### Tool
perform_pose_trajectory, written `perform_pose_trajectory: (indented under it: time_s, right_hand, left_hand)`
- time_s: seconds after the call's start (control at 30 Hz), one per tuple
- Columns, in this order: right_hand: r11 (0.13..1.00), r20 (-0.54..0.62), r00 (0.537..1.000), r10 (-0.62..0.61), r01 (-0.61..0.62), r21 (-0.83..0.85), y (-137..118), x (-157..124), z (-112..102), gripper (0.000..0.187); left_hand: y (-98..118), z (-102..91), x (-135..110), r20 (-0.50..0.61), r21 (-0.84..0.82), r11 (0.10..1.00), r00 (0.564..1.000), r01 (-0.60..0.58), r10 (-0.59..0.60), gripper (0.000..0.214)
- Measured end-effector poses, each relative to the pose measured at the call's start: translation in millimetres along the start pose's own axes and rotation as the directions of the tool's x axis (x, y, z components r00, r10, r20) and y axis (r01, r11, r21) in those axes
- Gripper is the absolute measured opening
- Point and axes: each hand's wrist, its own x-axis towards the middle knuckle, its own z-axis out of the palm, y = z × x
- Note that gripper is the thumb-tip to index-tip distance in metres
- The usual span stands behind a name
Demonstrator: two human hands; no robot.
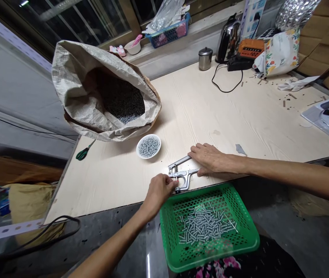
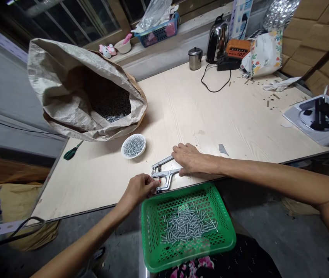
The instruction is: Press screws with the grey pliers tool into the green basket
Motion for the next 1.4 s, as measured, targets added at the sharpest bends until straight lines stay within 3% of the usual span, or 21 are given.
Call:
perform_pose_trajectory:
  time_s: [0.03, 0.1, 0.17, 0.23, 0.37, 0.47, 0.57, 0.7, 0.77, 0.87, 0.93, 1.03, 1.1, 1.17, 1.3, 1.4]
  right_hand:
    - [1.0, -0.009, 1.0, 0.007, -0.007, 0.013, -1, -2, 0, 0.045]
    - [0.999, -0.022, 1.0, 0.019, -0.018, 0.026, -3, -4, 0, 0.044]
    - [0.999, -0.033, 0.999, 0.011, -0.009, 0.038, -3, -5, 0, 0.044]
    - [0.998, -0.032, 0.999, -0.003, 0.005, 0.064, -1, -7, 0, 0.048]
    - [0.997, -0.02, 0.998, 0.054, -0.053, 0.064, 3, -16, -3, 0.047]
    - [0.999, -0.063, 0.997, 0.041, -0.04, 0.021, 0, -22, -1, 0.027]
    - [0.999, -0.051, 0.998, 0.035, -0.036, -0.015, -5, -20, 7, 0.006]
    - [0.999, -0.021, 0.999, 0.039, -0.039, -0.007, -7, -16, 12, 0.014]
    - [0.999, -0.066, 0.997, 0.036, -0.036, 0.006, -5, -20, 9, 0.008]
    - [1.0, -0.181, 0.983, 0.013, -0.011, 0.009, -5, -29, 5, 0.041]
    - [1.0, -0.198, 0.98, -0.02, 0.022, 0.006, -8, -32, 6, 0.046]
    - [0.998, -0.173, 0.984, -0.043, 0.049, 0.028, -14, -30, 15, 0.031]
    - [0.999, -0.176, 0.984, -0.013, 0.021, 0.047, -17, -24, 22, 0.022]
    - [0.997, -0.182, 0.983, 0.008, 0.007, 0.081, -17, -17, 27, 0.015]
    - [0.971, -0.242, 0.97, -0.022, 0.079, 0.227, -13, -11, 26, 0.018]
    - [0.947, -0.302, 0.953, 0.021, 0.078, 0.311, -5, -13, 24, 0.019]
  left_hand:
    - [1, 3.3, -1, -0.114, 0.129, 0.981, 0.981, -0.143, 0.158, 0.019]
    - [5, 11.9, 2, -0.197, 0.331, 0.862, 0.865, -0.384, 0.461, 0.028]
    - [11, 20.1, 13, -0.116, 0.412, 0.733, 0.767, -0.541, 0.631, 0.05]
    - [17, 24.2, 27, -0.024, 0.442, 0.66, 0.727, -0.608, 0.686, 0.062]
    - [28, 19.6, 43, 0.079, 0.525, 0.606, 0.744, -0.597, 0.664, 0.06]
    - [31, 16.4, 41, 0.122, 0.56, 0.573, 0.744, -0.598, 0.657, 0.038]
    - [32, 20.1, 37, 0.088, 0.527, 0.615, 0.758, -0.586, 0.647, 0.017]
    - [31, 25.7, 35, 0.059, 0.51, 0.649, 0.776, -0.564, 0.628, 0.015]
    - [28, 23.7, 33, 0.001, 0.494, 0.664, 0.764, -0.561, 0.645, 0.019]
    - [16, 13.8, 25, -0.228, 0.406, 0.734, 0.718, -0.544, 0.658, 0.041]
    - [3, 5.7, 16, -0.4, 0.318, 0.815, 0.711, -0.485, 0.579, 0.033]
    - [-18, -2.0, 3, -0.496, 0.185, 0.921, 0.777, -0.342, 0.388, 0.023]
    - [-28, -2.8, -1, -0.457, 0.111, 0.957, 0.841, -0.269, 0.289, 0.024]
    - [-35, -1.7, -3, -0.422, 0.052, 0.973, 0.879, -0.223, 0.224, 0.024]
    - [-37, 1.5, -1, -0.419, -0.003, 0.981, 0.891, -0.193, 0.174, 0.024]
    - [-34, 6.3, 2, -0.391, -0.004, 0.978, 0.9, -0.208, 0.19, 0.026]
